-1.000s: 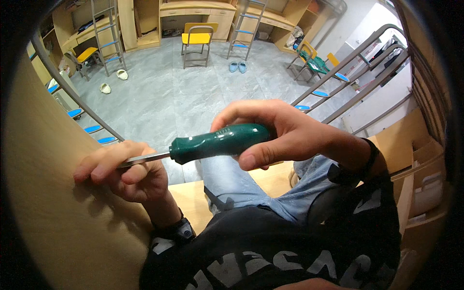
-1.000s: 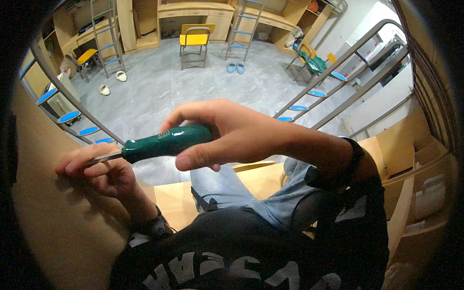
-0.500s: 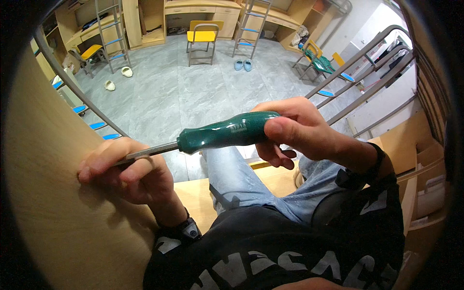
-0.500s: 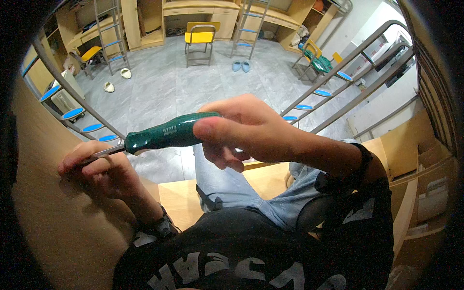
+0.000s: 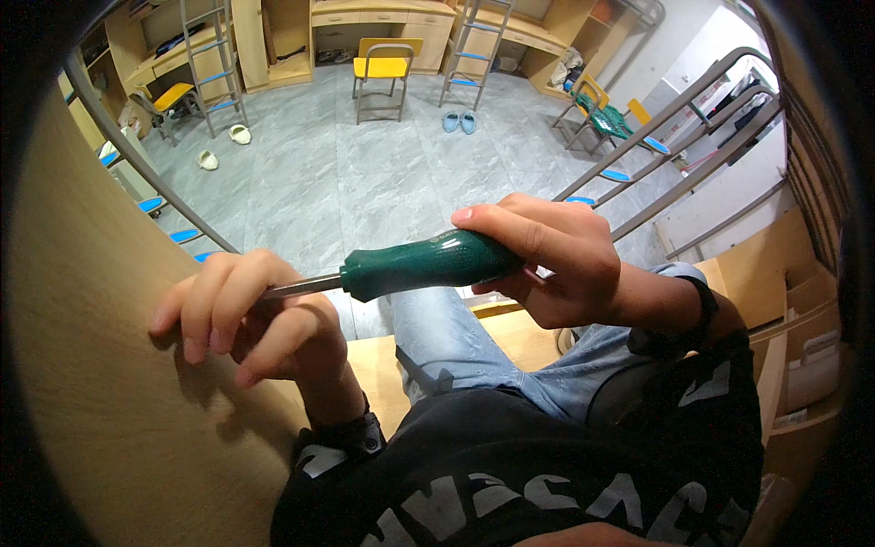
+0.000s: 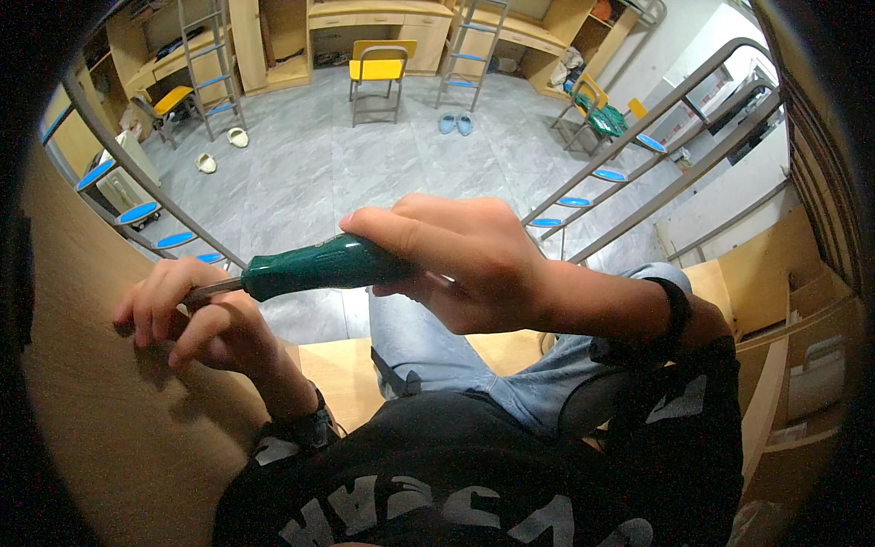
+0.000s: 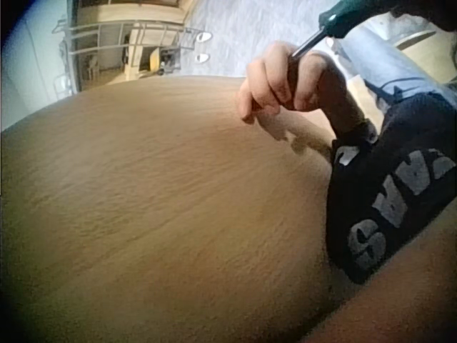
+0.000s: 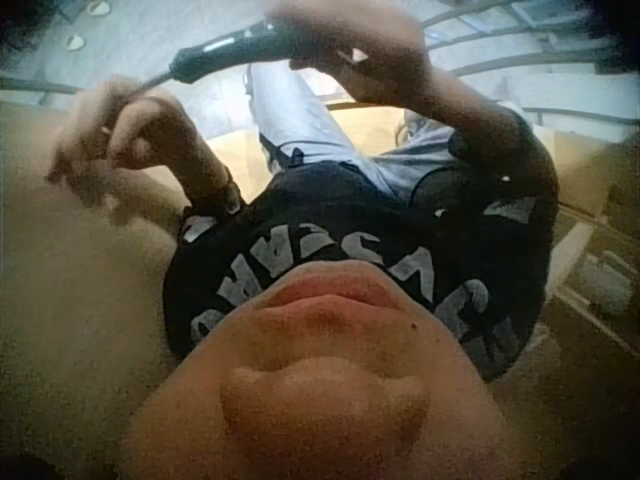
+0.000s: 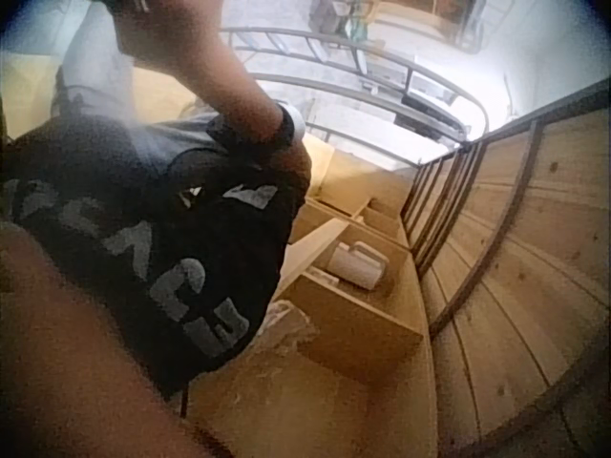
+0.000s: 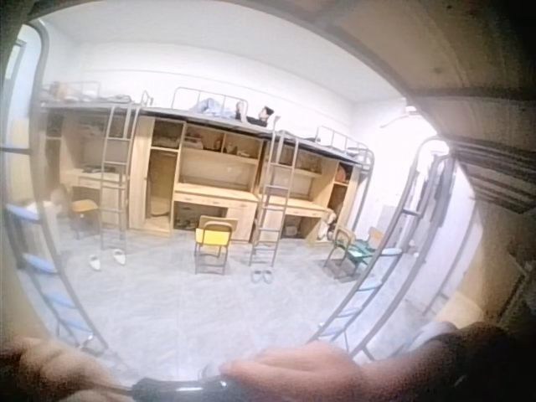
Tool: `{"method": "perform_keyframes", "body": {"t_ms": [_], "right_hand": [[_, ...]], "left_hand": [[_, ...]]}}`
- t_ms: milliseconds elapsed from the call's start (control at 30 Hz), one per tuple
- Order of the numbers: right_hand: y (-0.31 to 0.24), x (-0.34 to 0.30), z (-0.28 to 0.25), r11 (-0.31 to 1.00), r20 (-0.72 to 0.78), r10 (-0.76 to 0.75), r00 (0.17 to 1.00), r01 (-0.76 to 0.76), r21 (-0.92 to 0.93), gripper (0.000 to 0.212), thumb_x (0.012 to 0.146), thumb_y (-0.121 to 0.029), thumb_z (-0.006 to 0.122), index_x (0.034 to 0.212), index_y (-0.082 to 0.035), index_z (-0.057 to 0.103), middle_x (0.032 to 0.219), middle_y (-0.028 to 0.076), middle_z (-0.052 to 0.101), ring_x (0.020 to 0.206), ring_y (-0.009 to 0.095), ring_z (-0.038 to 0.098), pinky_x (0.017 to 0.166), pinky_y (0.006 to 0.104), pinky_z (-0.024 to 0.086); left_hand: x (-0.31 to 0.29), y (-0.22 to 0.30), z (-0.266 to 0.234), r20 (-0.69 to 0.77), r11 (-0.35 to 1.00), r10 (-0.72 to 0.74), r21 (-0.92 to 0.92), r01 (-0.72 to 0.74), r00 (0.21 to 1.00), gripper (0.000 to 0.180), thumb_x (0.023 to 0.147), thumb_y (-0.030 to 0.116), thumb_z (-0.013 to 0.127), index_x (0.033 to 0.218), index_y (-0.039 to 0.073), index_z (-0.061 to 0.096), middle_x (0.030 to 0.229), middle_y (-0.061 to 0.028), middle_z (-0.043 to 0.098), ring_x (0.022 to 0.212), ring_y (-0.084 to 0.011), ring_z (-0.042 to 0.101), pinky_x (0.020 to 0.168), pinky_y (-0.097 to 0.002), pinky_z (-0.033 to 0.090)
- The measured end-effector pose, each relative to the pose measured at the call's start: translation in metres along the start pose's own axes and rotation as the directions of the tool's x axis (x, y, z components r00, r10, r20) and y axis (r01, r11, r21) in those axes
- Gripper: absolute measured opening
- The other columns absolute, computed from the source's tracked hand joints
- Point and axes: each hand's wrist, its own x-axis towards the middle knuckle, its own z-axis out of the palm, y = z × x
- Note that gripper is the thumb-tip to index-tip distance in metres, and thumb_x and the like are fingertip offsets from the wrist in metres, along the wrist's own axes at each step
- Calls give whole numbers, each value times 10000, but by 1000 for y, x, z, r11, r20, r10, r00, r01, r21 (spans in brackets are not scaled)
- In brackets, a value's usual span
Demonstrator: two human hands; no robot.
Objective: The person uses a screwdriver to tighten screws on a wooden bunk bed frame, working on both a side rail and a vertical post.
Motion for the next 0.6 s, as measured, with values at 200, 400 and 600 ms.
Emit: {"method": "perform_keyframes", "body": {"t_ms": [200, 400, 600], "right_hand": [[5, 2, 1, 833, 374, 212, 903, -367, 415, 511, 839, -260, 670, 1233, 11, 491, 906, 105, 615, 762, 165, 607, 656, 254, 483], [19, -23, 17, -2, 812, 152, 563, -821, 570, 667, 911, -633, 299, 1072, -31, 538, 790, 83, 589, 613, 133, 572, 521, 249, 428], [9, -20, 13, -312, 834, 252, 491, -774, 550, 814, 875, -716, 150, 826, -27, 580, 606, 51, 512, 440, 125, 440, 418, 233, 374]], "left_hand": [[5, -1, 1, 7, 995, 31, -97, -30, 999, 133, 877, 151, 582, 797, 89, 668, 684, -37, 496, 593, -118, 391, 461, -237, 387], [6, 0, 1, -13, 992, 20, -121, -21, 1000, 95, 825, 64, 596, 750, 96, 646, 653, -15, 468, 540, -82, 337, 416, -197, 275], [10, -4, 6, -39, 993, 41, -107, -45, 998, 105, 820, 68, 599, 729, 99, 642, 642, -9, 464, 522, -70, 344, 415, -188, 257]]}}
